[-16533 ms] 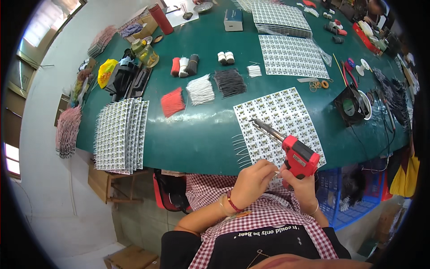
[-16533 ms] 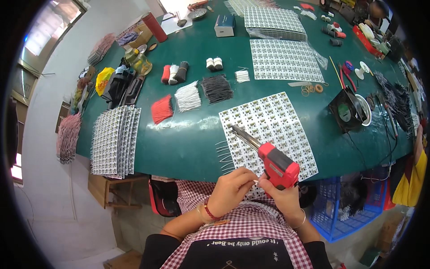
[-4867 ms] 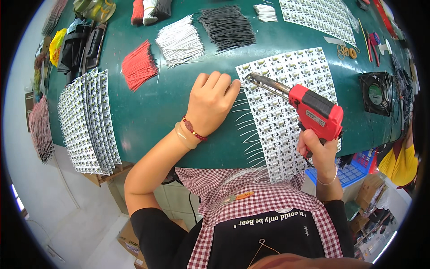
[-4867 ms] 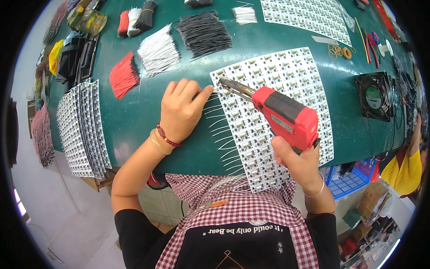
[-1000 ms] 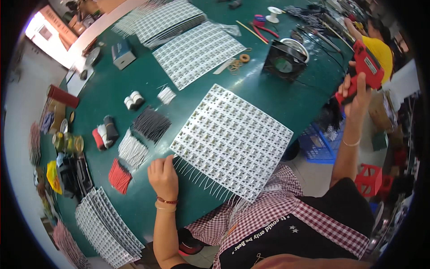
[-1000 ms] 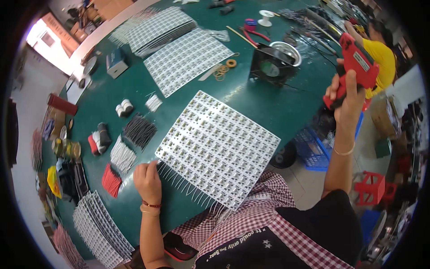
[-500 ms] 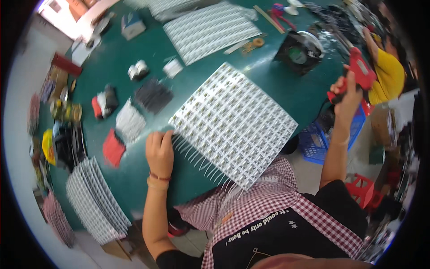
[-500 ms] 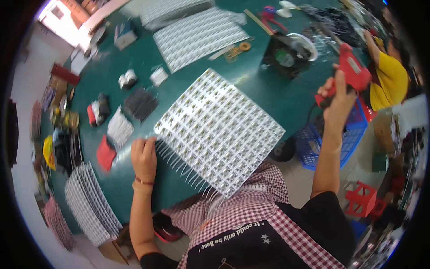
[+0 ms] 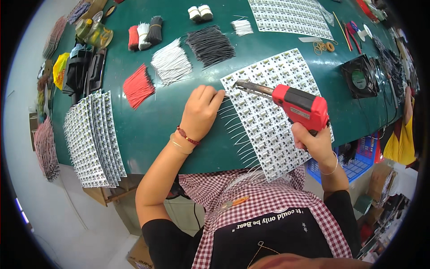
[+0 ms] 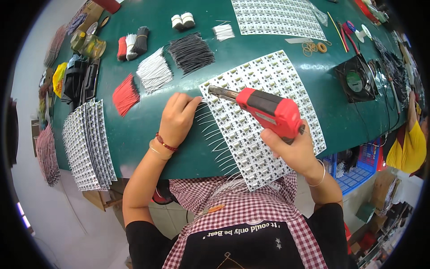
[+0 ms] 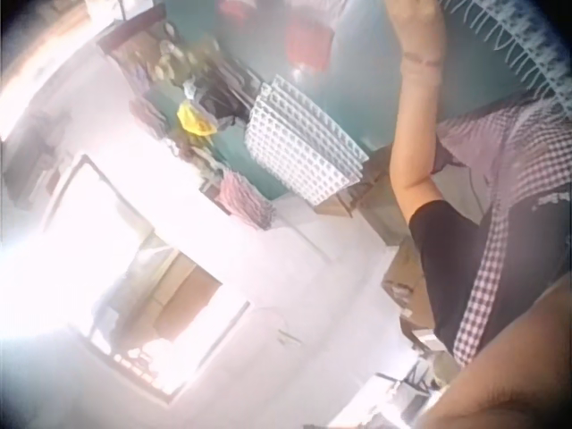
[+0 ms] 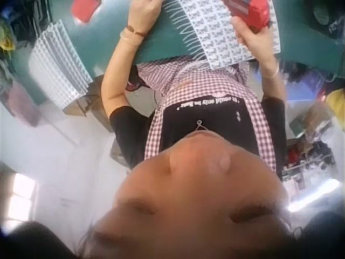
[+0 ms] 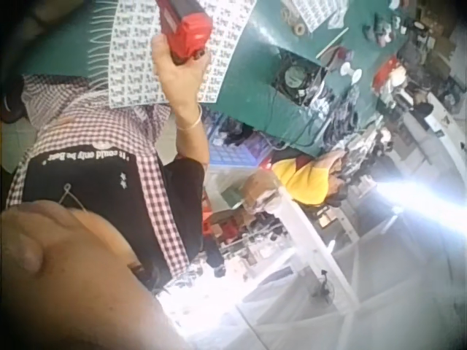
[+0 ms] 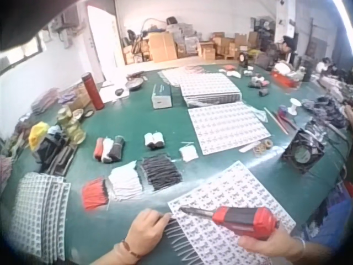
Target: The person uses a soldering iron to attach white wires to a grid of LED modules on a green workbench. They repeatedly apply the soldering iron to individual connection points while holding the wires in place with their left hand. Bundles of colored wires and stacks of LED sheets are visible on the table.
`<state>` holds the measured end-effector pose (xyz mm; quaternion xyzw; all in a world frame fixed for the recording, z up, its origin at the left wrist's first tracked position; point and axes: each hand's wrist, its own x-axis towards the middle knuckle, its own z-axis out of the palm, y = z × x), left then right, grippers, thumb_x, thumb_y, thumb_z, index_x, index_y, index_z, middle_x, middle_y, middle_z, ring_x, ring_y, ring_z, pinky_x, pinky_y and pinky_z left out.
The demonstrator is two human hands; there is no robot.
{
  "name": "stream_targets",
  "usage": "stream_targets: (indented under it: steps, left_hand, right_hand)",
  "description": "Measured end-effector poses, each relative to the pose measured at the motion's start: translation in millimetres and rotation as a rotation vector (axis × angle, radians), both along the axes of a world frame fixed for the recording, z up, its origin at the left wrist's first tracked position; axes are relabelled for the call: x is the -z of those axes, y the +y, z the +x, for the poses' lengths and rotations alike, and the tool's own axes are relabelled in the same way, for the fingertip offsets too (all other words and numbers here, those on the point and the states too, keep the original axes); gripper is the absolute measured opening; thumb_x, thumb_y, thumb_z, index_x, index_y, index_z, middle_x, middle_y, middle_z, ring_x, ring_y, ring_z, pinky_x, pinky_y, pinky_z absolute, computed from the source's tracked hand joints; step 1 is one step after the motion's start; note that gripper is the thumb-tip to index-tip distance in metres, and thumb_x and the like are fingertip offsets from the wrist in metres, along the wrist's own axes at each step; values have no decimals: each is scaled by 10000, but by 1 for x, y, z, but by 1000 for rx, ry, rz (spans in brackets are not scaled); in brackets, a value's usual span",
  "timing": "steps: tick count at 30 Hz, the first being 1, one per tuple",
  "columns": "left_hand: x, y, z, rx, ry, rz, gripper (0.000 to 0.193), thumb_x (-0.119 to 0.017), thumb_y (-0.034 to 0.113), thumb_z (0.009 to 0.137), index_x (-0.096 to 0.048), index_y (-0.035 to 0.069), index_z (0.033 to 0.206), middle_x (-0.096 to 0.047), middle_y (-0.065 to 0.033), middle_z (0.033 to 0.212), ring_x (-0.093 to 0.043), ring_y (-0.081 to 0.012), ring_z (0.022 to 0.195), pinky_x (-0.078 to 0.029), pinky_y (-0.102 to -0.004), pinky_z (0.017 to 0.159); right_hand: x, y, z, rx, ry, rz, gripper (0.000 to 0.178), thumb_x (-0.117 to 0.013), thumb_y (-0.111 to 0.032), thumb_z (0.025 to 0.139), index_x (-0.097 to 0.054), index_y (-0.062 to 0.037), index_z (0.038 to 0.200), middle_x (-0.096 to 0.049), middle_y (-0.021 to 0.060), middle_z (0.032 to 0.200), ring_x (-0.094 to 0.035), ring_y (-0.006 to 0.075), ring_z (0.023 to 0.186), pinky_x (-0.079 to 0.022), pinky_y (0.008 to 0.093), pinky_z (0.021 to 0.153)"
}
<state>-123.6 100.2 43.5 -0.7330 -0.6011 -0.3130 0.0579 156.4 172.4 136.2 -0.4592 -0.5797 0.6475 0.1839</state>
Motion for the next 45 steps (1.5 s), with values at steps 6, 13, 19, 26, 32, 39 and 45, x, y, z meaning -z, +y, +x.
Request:
stream_targets:
  steps: [6, 13, 19, 26, 32, 39, 45]
  left_hand:
    - [4, 1, -2, 10, 32, -21, 203, -604, 25, 742, -639, -1, 940, -484, -75, 824, -511, -221, 774, -460, -321, 687]
    - [3, 0, -1, 0, 4, -20, 230, -630, -30, 722, -666, -8, 949, -523, -77, 791, -534, -231, 727, -469, -333, 664]
    - [3, -1, -1, 6, 2, -14, 222, -632, -26, 727, -664, -10, 946, -514, -78, 785, -530, -231, 725, -466, -333, 660]
    - [4, -1, -1, 26, 19, -17, 176, -615, 19, 756, -622, -19, 928, -481, -85, 812, -512, -229, 767, -458, -331, 689]
    - [4, -1, -1, 20, 23, -17, 163, -621, 20, 768, -623, -22, 925, -482, -86, 811, -511, -228, 765, -459, -329, 690]
    - [5, -2, 0, 18, 18, -8, 138, -626, 20, 771, -626, -18, 903, -479, -81, 802, -509, -224, 758, -456, -326, 683]
    - [4, -1, 0, 8, -6, -13, 172, -653, -6, 758, -660, -11, 930, -506, -83, 783, -523, -232, 723, -462, -334, 657]
  right_hand:
    - [9, -1, -12, 41, -137, -33, 273, -777, -202, 838, -644, -12, 981, -602, -4, 676, -537, 53, 507, -436, 216, 463]
    - [16, -2, -10, 21, -89, -16, 236, -783, -176, 830, -655, -23, 956, -605, -18, 677, -531, 44, 507, -422, 220, 461]
    - [19, -3, -10, 17, -118, 17, 227, -782, -160, 827, -662, -21, 959, -600, -28, 669, -518, 33, 512, -414, 220, 463]
    - [20, -4, -9, 4, -91, 35, 217, -772, -152, 836, -669, -17, 970, -596, -36, 661, -513, 25, 514, -406, 213, 459]
    - [17, -4, -10, 8, -93, 21, 203, -765, -137, 840, -670, -19, 976, -596, -37, 662, -513, 27, 512, -404, 207, 462]
    - [17, -5, -9, 4, -80, -12, 230, -754, -115, 845, -649, -18, 1024, -598, -32, 672, -524, 40, 513, -406, 205, 467]
    - [19, -5, -7, 36, -37, -15, 242, -746, -107, 853, -641, -18, 1051, -599, -27, 677, -521, 37, 518, -404, 207, 463]
